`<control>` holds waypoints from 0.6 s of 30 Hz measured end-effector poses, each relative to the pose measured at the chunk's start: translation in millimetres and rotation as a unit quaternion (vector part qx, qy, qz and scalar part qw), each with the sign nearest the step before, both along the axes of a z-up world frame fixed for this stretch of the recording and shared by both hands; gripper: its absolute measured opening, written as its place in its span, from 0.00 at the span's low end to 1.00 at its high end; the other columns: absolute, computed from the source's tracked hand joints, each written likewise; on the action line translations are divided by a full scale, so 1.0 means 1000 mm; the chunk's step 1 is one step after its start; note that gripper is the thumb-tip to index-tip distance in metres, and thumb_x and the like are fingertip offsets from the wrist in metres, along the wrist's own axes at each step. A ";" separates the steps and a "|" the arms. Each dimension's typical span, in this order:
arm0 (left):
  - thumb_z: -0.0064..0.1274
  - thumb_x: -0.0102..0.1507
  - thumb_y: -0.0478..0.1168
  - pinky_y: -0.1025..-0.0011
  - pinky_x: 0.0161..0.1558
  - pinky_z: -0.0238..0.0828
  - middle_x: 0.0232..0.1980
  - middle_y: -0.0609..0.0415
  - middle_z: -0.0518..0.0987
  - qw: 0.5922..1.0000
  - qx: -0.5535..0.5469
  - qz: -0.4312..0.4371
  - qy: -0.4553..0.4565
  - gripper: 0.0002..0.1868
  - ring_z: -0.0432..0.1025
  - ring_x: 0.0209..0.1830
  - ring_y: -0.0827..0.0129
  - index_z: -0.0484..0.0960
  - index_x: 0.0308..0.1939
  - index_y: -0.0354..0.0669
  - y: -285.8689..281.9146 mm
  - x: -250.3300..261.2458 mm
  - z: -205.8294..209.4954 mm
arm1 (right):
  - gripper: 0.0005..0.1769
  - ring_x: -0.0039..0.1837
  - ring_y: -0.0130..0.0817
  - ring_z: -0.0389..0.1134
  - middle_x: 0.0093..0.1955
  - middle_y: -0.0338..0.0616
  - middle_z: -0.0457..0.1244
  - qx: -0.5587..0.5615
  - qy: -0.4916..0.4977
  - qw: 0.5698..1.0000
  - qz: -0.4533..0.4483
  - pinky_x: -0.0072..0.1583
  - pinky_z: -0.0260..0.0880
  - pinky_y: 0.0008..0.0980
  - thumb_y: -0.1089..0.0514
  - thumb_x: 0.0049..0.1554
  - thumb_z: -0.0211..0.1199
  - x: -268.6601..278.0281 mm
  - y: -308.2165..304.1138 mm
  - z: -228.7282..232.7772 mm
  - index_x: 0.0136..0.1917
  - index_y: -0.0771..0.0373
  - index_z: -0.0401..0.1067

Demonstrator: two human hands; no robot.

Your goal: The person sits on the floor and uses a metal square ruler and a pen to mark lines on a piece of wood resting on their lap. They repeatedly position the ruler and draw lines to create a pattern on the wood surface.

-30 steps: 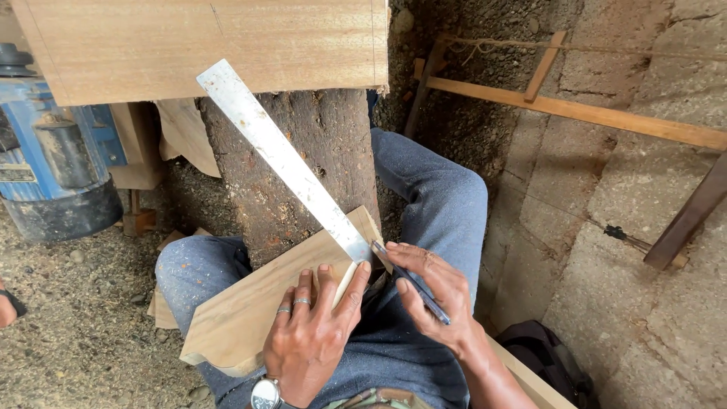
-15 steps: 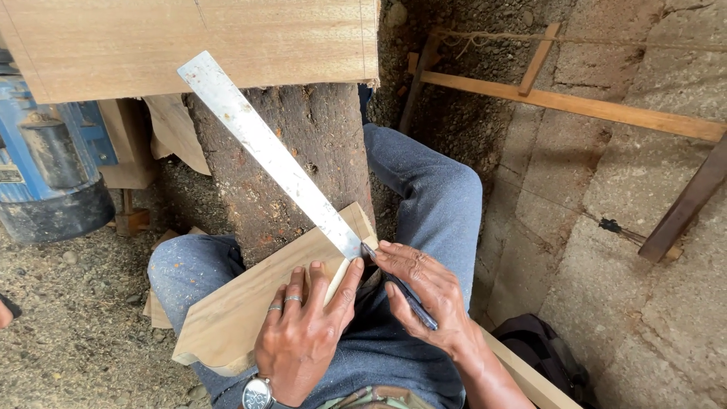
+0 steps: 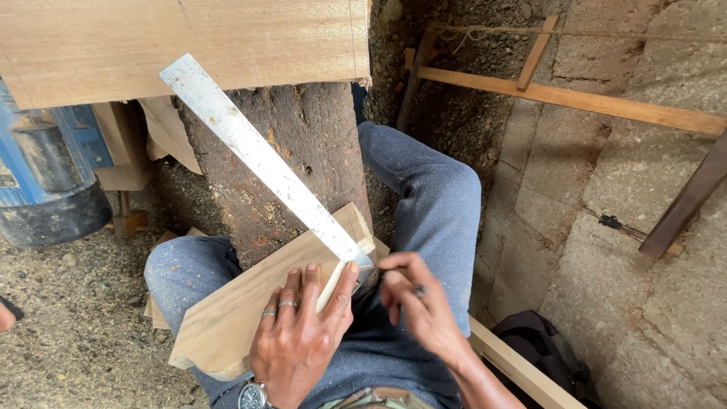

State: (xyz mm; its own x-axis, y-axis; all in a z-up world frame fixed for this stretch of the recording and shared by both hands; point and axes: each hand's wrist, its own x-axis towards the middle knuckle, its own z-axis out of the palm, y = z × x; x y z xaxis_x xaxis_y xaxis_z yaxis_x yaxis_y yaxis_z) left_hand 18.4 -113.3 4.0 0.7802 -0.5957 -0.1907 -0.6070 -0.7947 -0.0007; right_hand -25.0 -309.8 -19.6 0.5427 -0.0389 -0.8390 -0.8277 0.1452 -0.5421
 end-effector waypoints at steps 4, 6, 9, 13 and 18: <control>0.44 0.70 0.62 0.65 0.50 0.75 0.61 0.50 0.78 0.999 -0.025 -0.028 -0.017 0.27 0.77 0.56 0.60 0.71 0.71 0.62 -0.001 0.008 0.005 | 0.13 0.26 0.17 0.47 0.34 0.37 0.54 0.189 -0.010 0.977 -0.097 0.28 0.46 0.20 0.51 0.67 0.55 -0.008 0.017 -0.027 0.57 0.63 0.62; 0.43 0.71 0.61 0.67 0.49 0.73 0.61 0.50 0.79 0.999 -0.030 -0.034 -0.022 0.25 0.77 0.56 0.61 0.72 0.69 0.62 -0.001 0.009 0.006 | 0.15 0.26 0.18 0.45 0.29 0.30 0.47 0.167 -0.015 0.983 -0.073 0.27 0.42 0.23 0.46 0.64 0.59 -0.010 0.021 -0.029 0.53 0.58 0.63; 0.49 0.71 0.57 0.65 0.50 0.75 0.62 0.49 0.78 0.997 -0.060 -0.033 -0.037 0.23 0.78 0.56 0.60 0.76 0.67 0.57 0.000 0.008 0.006 | 0.16 0.24 0.19 0.43 0.26 0.30 0.44 0.214 -0.011 0.965 -0.150 0.25 0.41 0.24 0.52 0.62 0.64 -0.030 0.021 -0.045 0.56 0.60 0.65; 0.49 0.67 0.67 0.57 0.56 0.78 0.61 0.54 0.79 0.996 -0.085 0.017 -0.025 0.32 0.78 0.59 0.58 0.71 0.69 0.58 0.022 0.000 0.012 | 0.14 0.22 0.22 0.48 0.27 0.35 0.52 0.133 -0.029 0.963 -0.232 0.24 0.43 0.27 0.53 0.59 0.66 -0.048 -0.022 -0.055 0.53 0.60 0.67; 0.55 0.64 0.65 0.56 0.59 0.79 0.55 0.49 0.83 0.979 -0.104 0.159 -0.071 0.35 0.79 0.53 0.57 0.76 0.65 0.46 0.078 -0.031 -0.001 | 0.01 0.24 0.19 0.41 0.31 0.32 0.52 0.032 -0.159 0.922 -0.352 0.26 0.38 0.22 0.57 0.66 0.55 -0.054 -0.093 -0.047 0.51 0.52 0.64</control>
State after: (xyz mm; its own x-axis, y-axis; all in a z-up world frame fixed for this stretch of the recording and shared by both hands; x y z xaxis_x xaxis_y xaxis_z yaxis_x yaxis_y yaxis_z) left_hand -12.2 -35.8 2.6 0.9422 -0.3335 0.0327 -0.3350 -0.9352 0.1150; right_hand -79.1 -402.9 -66.5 0.6202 -0.4317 -0.6550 -0.3164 0.6264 -0.7124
